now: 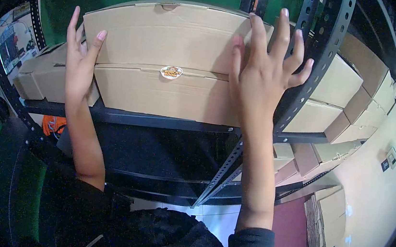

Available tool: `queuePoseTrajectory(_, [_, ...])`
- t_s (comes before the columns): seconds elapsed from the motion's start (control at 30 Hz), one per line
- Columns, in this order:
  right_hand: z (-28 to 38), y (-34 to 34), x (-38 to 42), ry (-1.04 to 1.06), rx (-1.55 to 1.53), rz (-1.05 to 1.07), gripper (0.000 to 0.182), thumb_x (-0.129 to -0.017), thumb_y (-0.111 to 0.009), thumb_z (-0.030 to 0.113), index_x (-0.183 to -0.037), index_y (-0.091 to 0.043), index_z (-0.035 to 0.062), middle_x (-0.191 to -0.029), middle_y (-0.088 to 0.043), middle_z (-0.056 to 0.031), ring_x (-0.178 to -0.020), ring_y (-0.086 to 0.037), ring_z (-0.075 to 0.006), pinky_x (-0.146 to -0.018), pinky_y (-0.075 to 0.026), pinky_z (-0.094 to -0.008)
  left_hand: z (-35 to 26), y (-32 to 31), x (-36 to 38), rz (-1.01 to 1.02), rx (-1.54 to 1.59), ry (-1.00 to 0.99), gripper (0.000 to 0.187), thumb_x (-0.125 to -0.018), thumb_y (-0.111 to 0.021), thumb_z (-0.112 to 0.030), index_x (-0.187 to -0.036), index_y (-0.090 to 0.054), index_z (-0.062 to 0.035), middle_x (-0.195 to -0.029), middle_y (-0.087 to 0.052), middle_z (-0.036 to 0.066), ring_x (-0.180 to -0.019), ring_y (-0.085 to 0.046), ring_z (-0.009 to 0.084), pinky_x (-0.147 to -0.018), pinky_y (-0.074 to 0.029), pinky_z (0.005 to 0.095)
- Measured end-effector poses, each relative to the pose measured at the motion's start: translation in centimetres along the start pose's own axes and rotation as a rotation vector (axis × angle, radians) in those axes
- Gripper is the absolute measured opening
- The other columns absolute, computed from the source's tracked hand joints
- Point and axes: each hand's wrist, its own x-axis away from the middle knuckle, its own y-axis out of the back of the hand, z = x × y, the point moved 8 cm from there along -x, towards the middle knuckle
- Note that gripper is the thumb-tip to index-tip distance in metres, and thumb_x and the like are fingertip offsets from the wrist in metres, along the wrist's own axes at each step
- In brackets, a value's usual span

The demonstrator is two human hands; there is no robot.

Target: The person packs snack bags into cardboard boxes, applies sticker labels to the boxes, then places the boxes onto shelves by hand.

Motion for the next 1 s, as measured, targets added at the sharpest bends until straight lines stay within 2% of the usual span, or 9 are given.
queuePoseTrajectory(0.13, [-0.6, 0.1, -1.0, 0.036, -0.070, 0.006, 0.040, -0.085, -0.063, 0.042, -0.118, -0.059, 0.0205, -0.139, -0.043, -0.0082, -0.132, -0.028, -0.0321, -0.105, -0.006, -0.0553, -0.3, -0.5, 0.1, 0.023, 0.082, 0.030, 0.065, -0.090, -0.062, -0.015, -0.144, -0.028, -0.0074, -0.134, -0.045, 0.023, -0.125, -0.044, 0.0259, -0.106, -0.034, 0.0351])
queuePoseTrajectory(0.17, [-0.8, -0.1, -1.0, 0.046, -0.114, -0.008, 0.044, -0.082, -0.065, 0.046, -0.117, -0.060, 0.0183, -0.132, -0.050, -0.0073, -0.131, -0.029, -0.0328, -0.105, -0.005, -0.0561, -0.5, -0.4, 0.1, 0.017, 0.078, 0.025, 0.064, -0.090, -0.062, -0.015, -0.144, -0.029, -0.0069, -0.134, -0.046, 0.022, -0.125, -0.045, 0.0257, -0.105, -0.034, 0.0350])
queuePoseTrajectory(0.47, [-1.5, 0.7, -1.5, 0.101, -0.161, 0.002, 0.044, -0.079, -0.070, 0.044, -0.112, -0.061, 0.0163, -0.111, -0.063, -0.0034, -0.122, -0.039, -0.0306, -0.104, -0.009, -0.0559, -0.8, -0.3, 0.2, 0.010, 0.051, 0.024, 0.062, -0.089, -0.063, -0.013, -0.142, -0.031, -0.0060, -0.132, -0.048, 0.020, -0.122, -0.047, 0.0236, -0.105, -0.034, 0.0342])
queuePoseTrajectory(0.57, [-1.5, 1.6, -1.9, 0.075, -0.160, 0.033, 0.043, -0.078, -0.072, 0.043, -0.110, -0.064, 0.0162, -0.108, -0.065, -0.0057, -0.119, -0.042, -0.0285, -0.103, -0.014, -0.0493, -0.5, -0.4, 0.6, -0.004, 0.083, -0.017, 0.062, -0.090, -0.062, -0.014, -0.142, -0.031, -0.0052, -0.131, -0.049, 0.019, -0.122, -0.047, 0.0236, -0.105, -0.033, 0.0335])
queuePoseTrajectory(0.63, [-1.7, 1.8, -1.9, 0.041, -0.126, 0.073, 0.042, -0.077, -0.073, 0.042, -0.111, -0.066, 0.0180, -0.106, -0.066, -0.0047, -0.114, -0.043, -0.0251, -0.102, -0.018, -0.0449, -0.6, -0.3, 1.1, -0.037, 0.073, -0.105, 0.062, -0.091, -0.061, -0.016, -0.143, -0.029, -0.0038, -0.134, -0.046, 0.020, -0.124, -0.045, 0.0241, -0.106, -0.032, 0.0344])
queuePoseTrajectory(0.73, [-1.9, 1.4, -2.0, 0.024, -0.139, 0.069, 0.043, -0.076, -0.074, 0.042, -0.110, -0.066, 0.0179, -0.100, -0.065, -0.0032, -0.112, -0.044, -0.0245, -0.101, -0.020, -0.0441, -0.2, -0.3, 2.0, -0.092, -0.122, -0.123, 0.062, -0.092, -0.059, -0.017, -0.143, -0.027, -0.0020, -0.138, -0.042, 0.021, -0.127, -0.041, 0.0247, -0.107, -0.030, 0.0359])
queuePoseTrajectory(0.8, [-1.8, 1.5, -2.2, 0.020, -0.149, 0.064, 0.043, -0.074, -0.076, 0.041, -0.109, -0.067, 0.0174, -0.095, -0.064, -0.0030, -0.109, -0.045, -0.0240, -0.100, -0.021, -0.0429, -0.4, -0.8, 3.4, -0.069, -0.081, -0.081, 0.066, -0.092, -0.059, -0.018, -0.145, -0.024, -0.0020, -0.143, -0.035, 0.021, -0.132, -0.035, 0.0267, -0.109, -0.026, 0.0380])
queuePoseTrajectory(0.87, [-2.0, 1.7, -2.2, 0.023, -0.193, 0.021, 0.039, -0.071, -0.077, 0.041, -0.102, -0.068, 0.0178, -0.092, -0.067, -0.0031, -0.101, -0.049, -0.0260, -0.097, -0.023, -0.0442, -0.2, -0.9, 5.1, -0.090, -0.210, -0.081, 0.069, -0.091, -0.060, -0.018, -0.146, -0.021, -0.0028, -0.145, -0.031, 0.021, -0.135, -0.030, 0.0281, -0.110, -0.024, 0.0386])
queuePoseTrajectory(1.0, [-2.8, 1.6, -2.3, 0.034, -0.210, 0.048, 0.036, -0.072, -0.077, 0.039, -0.100, -0.069, 0.0182, -0.093, -0.067, 0.0002, -0.099, -0.049, -0.0230, -0.096, -0.023, -0.0399, 0.8, -0.7, 7.1, -0.075, -0.211, -0.066, 0.081, -0.086, -0.068, -0.022, -0.146, -0.018, -0.0026, -0.146, -0.028, 0.023, -0.136, -0.028, 0.0302, -0.111, -0.022, 0.0402])
